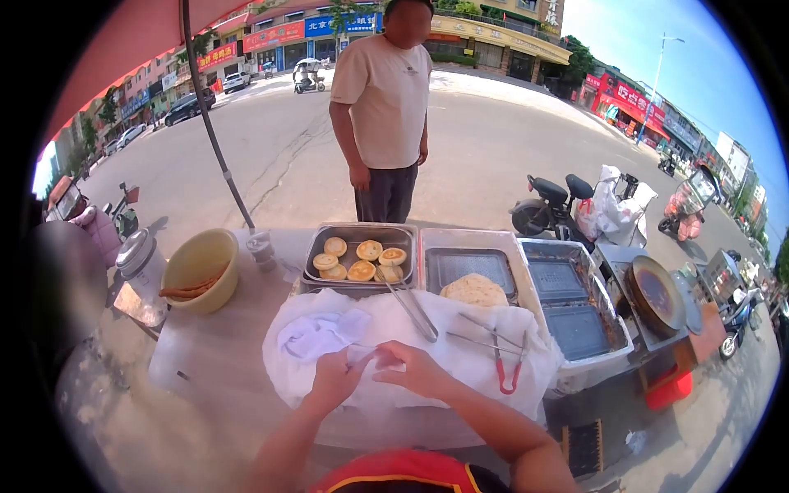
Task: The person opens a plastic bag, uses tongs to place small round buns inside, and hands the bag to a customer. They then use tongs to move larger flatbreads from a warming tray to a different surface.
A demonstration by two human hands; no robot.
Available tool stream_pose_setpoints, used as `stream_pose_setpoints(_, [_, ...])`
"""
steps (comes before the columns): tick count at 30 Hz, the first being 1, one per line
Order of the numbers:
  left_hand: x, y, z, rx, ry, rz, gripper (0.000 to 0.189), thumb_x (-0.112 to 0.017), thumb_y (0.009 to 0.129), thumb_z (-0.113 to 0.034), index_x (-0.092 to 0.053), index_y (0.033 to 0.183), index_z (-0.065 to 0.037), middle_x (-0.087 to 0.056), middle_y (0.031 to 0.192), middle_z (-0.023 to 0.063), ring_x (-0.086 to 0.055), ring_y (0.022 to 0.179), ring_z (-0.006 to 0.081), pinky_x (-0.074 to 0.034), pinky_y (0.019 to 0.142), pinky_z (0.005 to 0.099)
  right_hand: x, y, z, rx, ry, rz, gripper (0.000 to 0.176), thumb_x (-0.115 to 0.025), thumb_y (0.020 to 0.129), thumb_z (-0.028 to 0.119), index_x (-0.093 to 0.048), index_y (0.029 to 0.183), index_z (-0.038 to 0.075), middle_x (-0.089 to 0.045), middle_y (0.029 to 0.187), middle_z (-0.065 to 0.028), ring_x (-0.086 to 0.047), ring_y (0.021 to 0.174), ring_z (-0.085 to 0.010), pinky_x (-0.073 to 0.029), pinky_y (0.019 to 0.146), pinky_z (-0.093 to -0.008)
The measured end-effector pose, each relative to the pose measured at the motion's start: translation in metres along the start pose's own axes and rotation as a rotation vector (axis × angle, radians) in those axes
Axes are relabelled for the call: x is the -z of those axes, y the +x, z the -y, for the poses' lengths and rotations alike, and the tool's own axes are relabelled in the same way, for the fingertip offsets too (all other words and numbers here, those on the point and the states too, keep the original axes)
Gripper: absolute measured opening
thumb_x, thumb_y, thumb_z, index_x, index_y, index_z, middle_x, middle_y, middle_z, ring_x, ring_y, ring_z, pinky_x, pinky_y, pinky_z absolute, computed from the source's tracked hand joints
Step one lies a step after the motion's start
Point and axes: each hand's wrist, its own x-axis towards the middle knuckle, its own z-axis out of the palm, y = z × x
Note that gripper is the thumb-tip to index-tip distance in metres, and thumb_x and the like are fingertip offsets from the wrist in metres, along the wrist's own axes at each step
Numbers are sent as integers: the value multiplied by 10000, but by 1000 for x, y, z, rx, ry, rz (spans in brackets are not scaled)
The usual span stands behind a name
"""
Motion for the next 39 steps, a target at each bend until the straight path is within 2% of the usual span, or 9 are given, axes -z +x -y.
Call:
stream_pose_setpoints(7, [-27,5,-18,50,211,-32,294,-519,845,-349,-647,830,-84,-522,485,132,-525,444,307,-399,427,384,44,-12,-26,-107,-4,87,204,-616,777,155,-595,911,3,-630,808,-79,-581,742,-140,-446,680,-264])
stream_pose_setpoints(13, [-32,14,-41,168,254,50,360,-592,809,-324,-611,846,34,-514,508,169,-512,456,325,-402,453,376,55,-10,-30,-121,12,73,189,-616,778,176,-611,780,-13,-605,666,-62,-518,611,-105,-409,575,-255])
stream_pose_setpoints(16, [-40,21,-28,101,207,-161,349,-605,794,-351,-596,903,-20,-537,523,131,-535,457,298,-423,458,374,60,-9,-25,-78,-30,-26,211,-620,780,193,-606,755,-16,-574,607,-62,-484,558,-101,-389,528,-262])
stream_pose_setpoints(20, [-41,22,-32,16,145,-277,461,-669,738,-189,-466,1093,23,-541,934,190,-536,835,305,-436,721,367,50,-10,-27,-60,-29,-128,230,-594,805,172,-539,710,-30,-545,576,-84,-488,518,-124,-389,488,-275])
stream_pose_setpoints(23, [-48,7,-38,-146,430,-460,436,-653,747,-124,-448,1106,11,-532,950,160,-534,802,267,-443,703,354,45,-16,-38,-68,108,-155,172,-593,796,118,-495,739,-12,-532,630,-54,-523,562,-108,-435,513,-251])
stream_pose_setpoints(28, [-70,-28,-63,370,-49,42,312,-620,800,-164,-471,1014,6,-576,821,123,-577,656,150,-462,542,261,31,-15,-34,-76,136,-186,143,-596,768,43,-460,799,17,-489,657,-35,-499,597,-93,-426,539,-240])
stream_pose_setpoints(34, [-101,-19,-38,697,-913,73,173,-504,883,-165,-506,917,5,-589,803,75,-581,708,122,-499,635,251,19,-34,-57,30,63,-175,244,-575,762,34,-419,950,40,-532,723,-100,-553,628,-193,-435,562,-297])
stream_pose_setpoints(38, [-108,-22,-32,655,-738,56,115,-484,879,-93,-523,852,12,-588,784,63,-581,701,109,-501,644,234,31,-40,-68,-120,95,-40,318,-573,754,50,-400,1020,24,-573,773,-163,-590,678,-286,-457,584,-329])
stream_pose_setpoints(39, [-113,-20,-28,674,-734,60,115,-480,878,-86,-526,847,16,-589,775,62,-582,694,108,-502,636,231,32,-41,-78,-82,123,-44,313,-591,750,54,-400,993,6,-567,723,-128,-586,650,-220,-454,574,-305])
